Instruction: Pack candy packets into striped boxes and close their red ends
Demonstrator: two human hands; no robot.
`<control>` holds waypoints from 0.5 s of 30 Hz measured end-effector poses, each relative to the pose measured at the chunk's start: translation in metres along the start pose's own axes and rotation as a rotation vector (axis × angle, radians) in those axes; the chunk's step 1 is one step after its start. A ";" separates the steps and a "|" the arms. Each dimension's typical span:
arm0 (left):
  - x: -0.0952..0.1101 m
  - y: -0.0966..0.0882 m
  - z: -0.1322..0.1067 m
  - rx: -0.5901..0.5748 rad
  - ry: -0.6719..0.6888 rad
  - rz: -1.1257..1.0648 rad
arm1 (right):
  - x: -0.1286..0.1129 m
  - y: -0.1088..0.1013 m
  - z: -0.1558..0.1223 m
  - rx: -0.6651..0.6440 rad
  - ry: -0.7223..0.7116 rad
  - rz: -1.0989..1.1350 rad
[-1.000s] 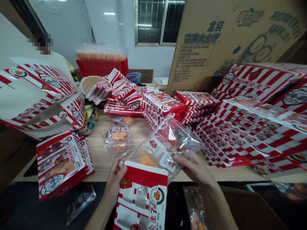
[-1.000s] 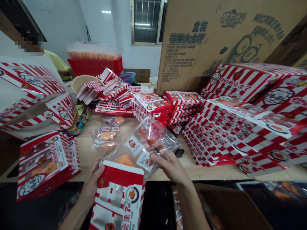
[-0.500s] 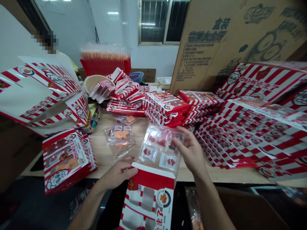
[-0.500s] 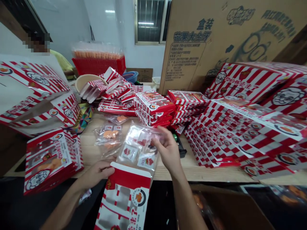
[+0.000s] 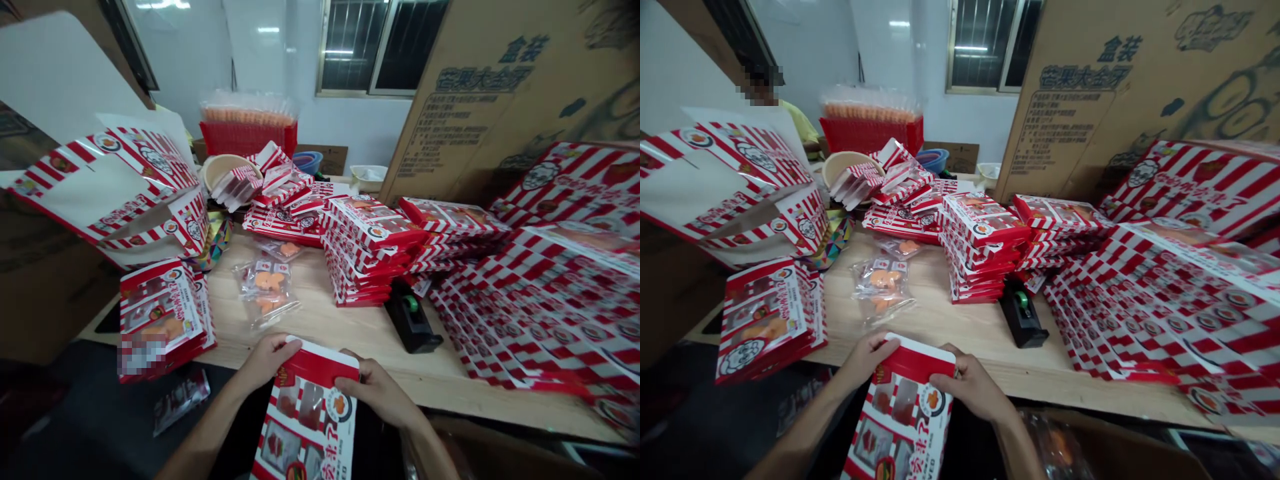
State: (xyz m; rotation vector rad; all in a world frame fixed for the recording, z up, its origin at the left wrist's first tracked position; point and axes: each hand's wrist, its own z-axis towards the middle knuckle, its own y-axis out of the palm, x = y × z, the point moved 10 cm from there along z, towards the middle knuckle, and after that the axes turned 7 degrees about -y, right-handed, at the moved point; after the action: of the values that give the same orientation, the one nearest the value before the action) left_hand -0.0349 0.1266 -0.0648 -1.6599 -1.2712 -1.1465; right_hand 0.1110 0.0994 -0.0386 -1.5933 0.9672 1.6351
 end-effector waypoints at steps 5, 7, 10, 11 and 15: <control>0.021 -0.034 0.055 0.137 0.039 0.017 | 0.029 -0.030 0.015 0.219 0.106 0.014; 0.038 -0.062 0.091 0.279 0.063 -0.002 | 0.033 -0.048 0.031 0.323 0.073 -0.024; 0.067 -0.107 0.145 0.506 0.092 -0.068 | 0.040 -0.069 0.053 0.449 0.017 -0.107; 0.078 -0.120 0.161 0.571 0.109 -0.090 | 0.044 -0.074 0.057 0.488 0.011 -0.140; 0.132 -0.159 0.212 0.780 0.263 -0.132 | 0.069 -0.092 0.056 0.651 0.015 -0.325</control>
State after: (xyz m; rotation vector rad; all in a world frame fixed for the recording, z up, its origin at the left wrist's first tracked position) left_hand -0.1296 0.3999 -0.0039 -0.8353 -1.4187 -0.7532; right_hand 0.1573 0.1918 -0.1141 -1.2263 1.0439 0.9508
